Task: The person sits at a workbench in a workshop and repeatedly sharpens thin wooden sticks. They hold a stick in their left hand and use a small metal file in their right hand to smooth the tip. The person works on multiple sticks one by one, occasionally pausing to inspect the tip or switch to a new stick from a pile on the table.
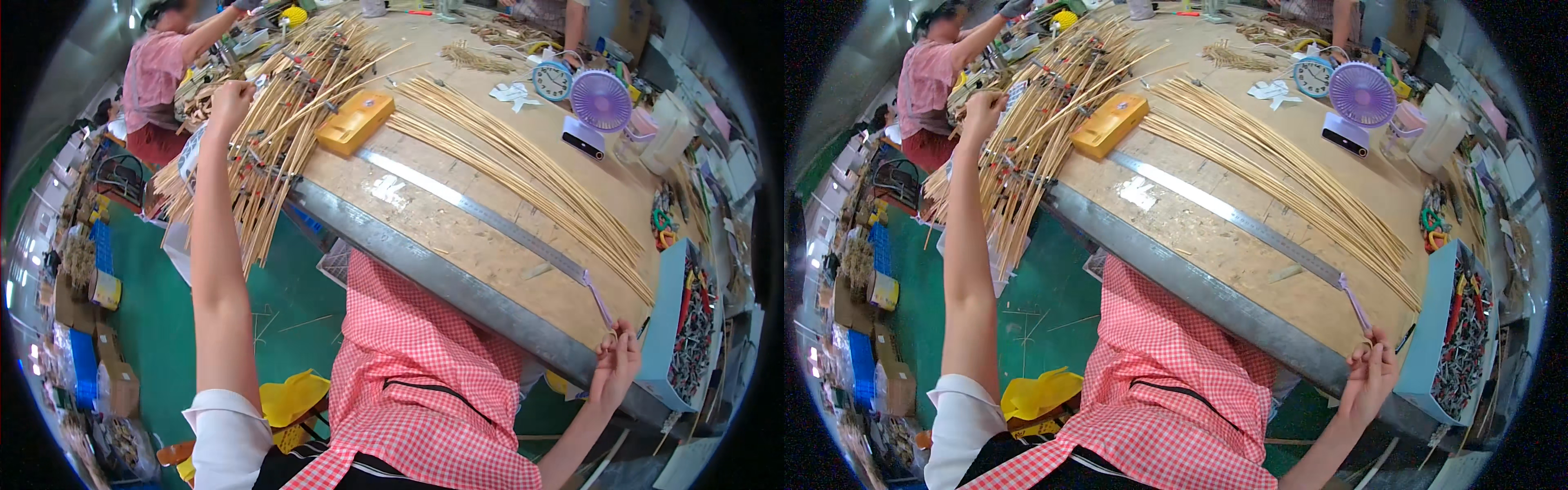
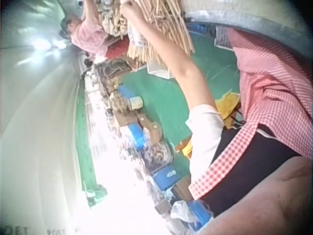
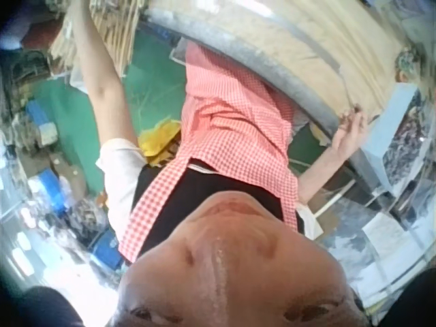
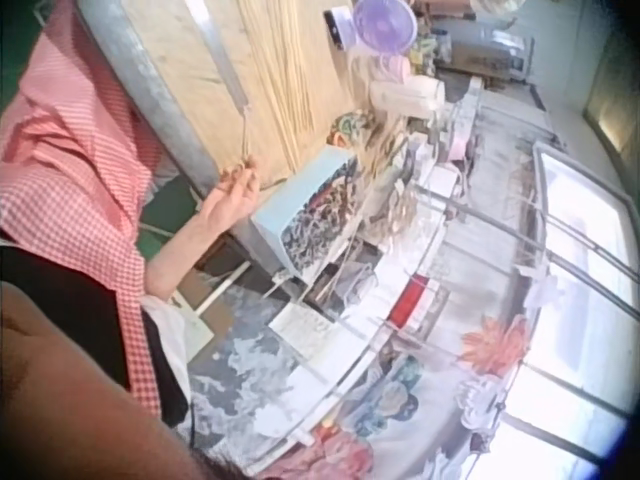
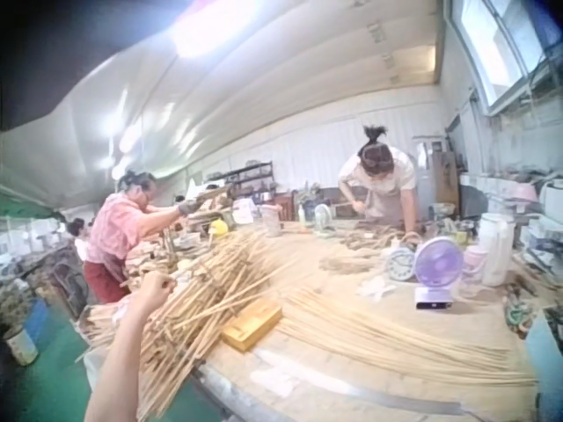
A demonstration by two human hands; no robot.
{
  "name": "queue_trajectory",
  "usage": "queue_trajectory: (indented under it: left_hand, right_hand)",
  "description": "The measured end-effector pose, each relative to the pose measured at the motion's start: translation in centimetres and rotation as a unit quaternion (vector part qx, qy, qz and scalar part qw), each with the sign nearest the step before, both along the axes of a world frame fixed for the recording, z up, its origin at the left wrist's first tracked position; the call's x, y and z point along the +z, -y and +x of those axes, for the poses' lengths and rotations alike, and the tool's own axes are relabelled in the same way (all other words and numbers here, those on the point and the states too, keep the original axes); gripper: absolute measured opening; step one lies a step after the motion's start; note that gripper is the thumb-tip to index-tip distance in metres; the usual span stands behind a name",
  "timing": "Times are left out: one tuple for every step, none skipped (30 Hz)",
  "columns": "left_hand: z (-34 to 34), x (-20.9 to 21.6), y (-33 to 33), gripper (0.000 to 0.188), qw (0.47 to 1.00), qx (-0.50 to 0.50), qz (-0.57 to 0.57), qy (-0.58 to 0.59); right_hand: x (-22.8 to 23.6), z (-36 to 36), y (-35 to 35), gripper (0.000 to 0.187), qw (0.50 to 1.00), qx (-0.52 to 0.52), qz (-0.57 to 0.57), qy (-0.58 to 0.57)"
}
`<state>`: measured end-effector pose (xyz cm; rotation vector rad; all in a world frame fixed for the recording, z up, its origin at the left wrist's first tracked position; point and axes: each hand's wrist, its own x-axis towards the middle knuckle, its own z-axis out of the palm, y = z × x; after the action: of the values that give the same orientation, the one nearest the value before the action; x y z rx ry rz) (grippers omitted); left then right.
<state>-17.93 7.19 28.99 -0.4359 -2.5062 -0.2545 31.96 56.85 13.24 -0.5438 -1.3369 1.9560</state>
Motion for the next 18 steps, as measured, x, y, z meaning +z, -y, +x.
queue_trajectory:
  left_hand:
    - [-1.7, -0.2, -0.1, 0.022, 1.0, 0.016, -0.001, 0.019]
    - [-3.5, -0.8, 0.4, 0.021, 0.999, 0.025, -0.031, 0.003]
    - [-5.1, -1.7, 1.2, 0.02, 0.998, 0.033, -0.06, -0.013]
    - [-6.5, -2.7, 1.7, 0.019, 0.995, 0.038, -0.087, -0.025]
    - [-7.3, -3.4, 2.2, 0.019, 0.993, 0.05, -0.099, -0.047]
    - [-8.0, -3.7, 3.0, 0.019, 0.989, 0.064, -0.111, -0.069]
    - [-8.1, -3.9, 3.8, 0.021, 0.988, 0.05, -0.112, -0.098]
    - [-7.1, -3.3, 1.8, 0.025, 0.985, 0.026, -0.108, -0.129]
    - [-5.7, -3.4, -0.3, 0.027, 0.987, 0.009, -0.08, -0.138]
    - [-2.6, -2.7, -2.9, 0.029, 0.988, -0.006, -0.052, -0.147]
    - [-1.1, -2.1, -3.0, 0.029, 0.984, -0.053, -0.043, -0.165]
    - [1.5, -0.6, -1.8, 0.029, 0.977, -0.085, -0.042, -0.19]
    - [4.6, 0.0, -2.7, 0.027, 0.973, -0.112, -0.035, -0.201]
    - [8.5, 0.5, -4.2, 0.026, 0.966, -0.139, -0.029, -0.214]
    - [10.2, -1.1, -7.0, 0.027, 0.971, -0.148, 0.0, -0.186]
    - [12.8, -1.6, -8.8, 0.028, 0.977, -0.142, 0.013, -0.16]
    - [15.9, -2.0, -9.7, 0.028, 0.981, -0.141, 0.04, -0.126]
    - [18.7, -2.5, -10.3, 0.028, 0.984, -0.138, 0.066, -0.093]
  right_hand:
    - [-0.1, 0.0, 0.0, 0.027, 1.0, -0.001, 0.0, 0.004]
    - [0.0, -0.2, 0.0, 0.026, 1.0, -0.005, -0.002, 0.009]
    - [-0.1, -0.3, 0.1, 0.026, 1.0, -0.01, -0.003, 0.016]
    - [-0.1, -0.3, 0.2, 0.025, 0.999, -0.019, -0.002, 0.026]
    - [-0.1, -0.3, 0.2, 0.024, 1.0, -0.015, -0.002, 0.027]
    - [0.1, -0.6, 0.4, 0.023, 0.999, -0.012, -0.005, 0.036]
    - [0.3, -1.1, 0.5, 0.023, 0.999, -0.009, -0.007, 0.05]
    - [0.4, -1.3, 0.6, 0.022, 0.998, -0.018, -0.008, 0.064]
    - [0.8, -1.8, 0.9, 0.021, 0.997, -0.021, 0.013, 0.074]
    - [1.2, -2.4, 1.0, 0.02, 0.996, -0.021, 0.034, 0.085]
    - [1.5, -3.5, 1.2, 0.019, 0.991, -0.028, 0.064, 0.112]
    - [1.8, -4.9, 1.1, 0.019, 0.987, -0.018, 0.091, 0.131]
    - [1.8, -6.1, 0.6, 0.019, 0.975, 0.009, 0.155, 0.156]
    - [1.5, -7.5, 0.0, 0.019, 0.959, 0.036, 0.218, 0.179]
    - [0.4, -8.2, -1.3, 0.019, 0.931, 0.012, 0.302, 0.206]
    - [-0.3, -9.5, -2.6, 0.019, 0.898, 0.006, 0.377, 0.225]
    - [0.2, -11.1, -3.0, 0.019, 0.839, 0.008, 0.475, 0.265]
    - [0.7, -12.6, -3.3, 0.019, 0.768, 0.012, 0.566, 0.299]
